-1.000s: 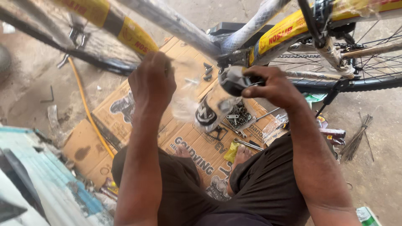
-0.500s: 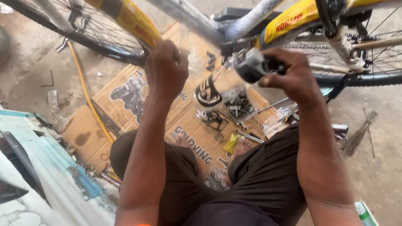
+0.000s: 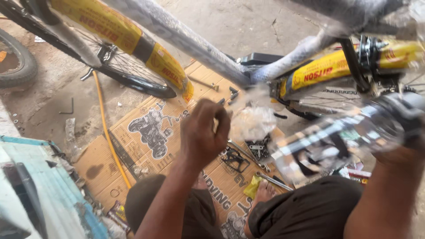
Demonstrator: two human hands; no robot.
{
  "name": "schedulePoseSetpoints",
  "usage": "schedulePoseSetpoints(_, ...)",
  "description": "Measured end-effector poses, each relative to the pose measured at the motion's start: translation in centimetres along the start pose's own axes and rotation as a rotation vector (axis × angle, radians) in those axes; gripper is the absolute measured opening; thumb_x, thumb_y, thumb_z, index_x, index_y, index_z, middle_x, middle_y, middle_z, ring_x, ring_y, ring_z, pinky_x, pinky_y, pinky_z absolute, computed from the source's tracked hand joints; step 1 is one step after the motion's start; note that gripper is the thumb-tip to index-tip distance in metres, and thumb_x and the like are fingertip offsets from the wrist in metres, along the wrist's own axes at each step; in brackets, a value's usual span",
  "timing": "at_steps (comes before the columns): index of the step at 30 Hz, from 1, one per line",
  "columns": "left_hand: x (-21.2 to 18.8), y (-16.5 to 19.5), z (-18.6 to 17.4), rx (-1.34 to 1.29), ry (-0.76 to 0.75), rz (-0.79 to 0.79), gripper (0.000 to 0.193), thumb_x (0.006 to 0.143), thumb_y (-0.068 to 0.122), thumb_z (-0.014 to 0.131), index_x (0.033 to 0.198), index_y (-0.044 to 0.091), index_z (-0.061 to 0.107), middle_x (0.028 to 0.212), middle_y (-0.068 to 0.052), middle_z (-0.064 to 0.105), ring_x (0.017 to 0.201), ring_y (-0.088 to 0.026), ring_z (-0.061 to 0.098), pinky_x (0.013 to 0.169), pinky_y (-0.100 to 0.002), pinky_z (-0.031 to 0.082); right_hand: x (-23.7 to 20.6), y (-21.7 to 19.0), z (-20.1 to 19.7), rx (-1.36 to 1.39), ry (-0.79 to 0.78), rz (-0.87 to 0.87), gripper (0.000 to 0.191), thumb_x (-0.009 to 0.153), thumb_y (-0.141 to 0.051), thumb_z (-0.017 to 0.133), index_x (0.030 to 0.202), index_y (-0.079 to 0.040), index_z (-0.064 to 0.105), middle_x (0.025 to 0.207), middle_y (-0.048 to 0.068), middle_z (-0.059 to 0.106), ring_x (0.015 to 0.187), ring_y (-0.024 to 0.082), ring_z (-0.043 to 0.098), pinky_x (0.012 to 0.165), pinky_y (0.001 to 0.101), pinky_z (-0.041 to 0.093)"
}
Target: The person assembles a bicycle by attaching the crankset and pedals to the bottom bracket area. They use a screwdriver and wrench to secure the components, then install the chain guard and tighten the bolts.
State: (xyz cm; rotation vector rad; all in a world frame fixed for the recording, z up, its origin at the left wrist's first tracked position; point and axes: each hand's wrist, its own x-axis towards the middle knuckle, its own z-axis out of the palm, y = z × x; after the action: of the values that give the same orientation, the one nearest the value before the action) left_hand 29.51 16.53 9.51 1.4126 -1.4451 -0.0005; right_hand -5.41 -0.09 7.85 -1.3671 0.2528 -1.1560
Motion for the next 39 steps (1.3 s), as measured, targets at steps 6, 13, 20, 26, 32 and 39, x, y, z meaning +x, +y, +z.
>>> schedulePoseSetpoints(6, -0.5, 0.5, 0.5, -0.035, -0.032, -0.035, 0.018, 0.095, 0.005, 0.073, 0.099, 0.009, 0.055, 0.088, -0.006, 0.061, 0.066, -0.024, 0.064, 0.058, -0.037, 0.050, 0.1, 1.3, 0.2, -0.036, 0.049, -0.029, 0.049, 0.085, -0.036, 0.084, 0.117, -0.002, 0.069, 0.112, 0.010, 0.070, 0.102, 0.019, 0.070, 0.095, 0.0326, 0.060)
schedulePoseSetpoints(13, 0.2, -0.2, 2.6, -0.036, -0.012, -0.243, 0.012, 0.096, 0.005, 0.069, 0.102, 0.007, 0.059, 0.087, -0.009, 0.063, 0.064, -0.022, 0.064, 0.058, -0.035, 0.051, 0.9, 3.0, 1.8, -0.041, 0.067, -0.043, 0.048, 0.086, -0.030, 0.086, 0.118, 0.001, 0.069, 0.108, 0.009, 0.071, 0.096, 0.017, 0.070, 0.092, 0.0295, 0.060)
schedulePoseSetpoints(20, -0.3, -1.3, 3.0, -0.202, 0.127, -0.455, 0.009, 0.100, 0.009, 0.069, 0.102, 0.005, 0.062, 0.082, -0.002, 0.067, 0.071, -0.009, 0.062, 0.065, -0.026, 0.052, 0.2, 6.1, 3.5, -0.002, 0.129, 0.017, 0.051, 0.085, -0.023, 0.087, 0.123, 0.006, 0.068, 0.102, 0.008, 0.070, 0.084, 0.014, 0.068, 0.078, 0.0254, 0.057)
schedulePoseSetpoints(26, -0.4, -3.0, 2.8, -0.621, 0.225, -0.631, 0.005, 0.098, 0.006, 0.065, 0.100, 0.001, 0.064, 0.087, 0.001, 0.062, 0.078, -0.005, 0.055, 0.072, -0.021, 0.048, -0.5, 8.5, 4.8, 0.082, 0.160, 0.160, 0.047, 0.089, -0.022, 0.084, 0.125, 0.003, 0.067, 0.096, 0.004, 0.065, 0.073, 0.006, 0.061, 0.064, 0.0225, 0.053)
schedulePoseSetpoints(32, -0.1, -3.7, 2.1, -0.587, 0.251, -0.636, 0.006, 0.099, 0.008, 0.065, 0.100, 0.002, 0.064, 0.085, 0.001, 0.061, 0.074, -0.006, 0.053, 0.069, -0.023, 0.046, -0.1, 8.9, 6.0, -0.453, -0.002, 0.013, 0.052, 0.092, -0.036, 0.083, 0.127, 0.000, 0.068, 0.098, 0.002, 0.069, 0.079, 0.006, 0.062, 0.069, 0.0224, 0.053)
schedulePoseSetpoints(39, 0.3, -2.3, 2.8, -0.172, 0.066, -0.566, 0.009, 0.096, 0.012, 0.071, 0.097, 0.003, 0.070, 0.074, -0.003, 0.066, 0.065, -0.008, 0.056, 0.060, -0.027, 0.049, 0.2, 8.8, 11.3, -0.870, -0.252, -0.154, 0.069, 0.076, -0.041, 0.090, 0.128, -0.004, 0.065, 0.097, 0.009, 0.073, 0.077, 0.017, 0.069, 0.066, 0.0311, 0.058)
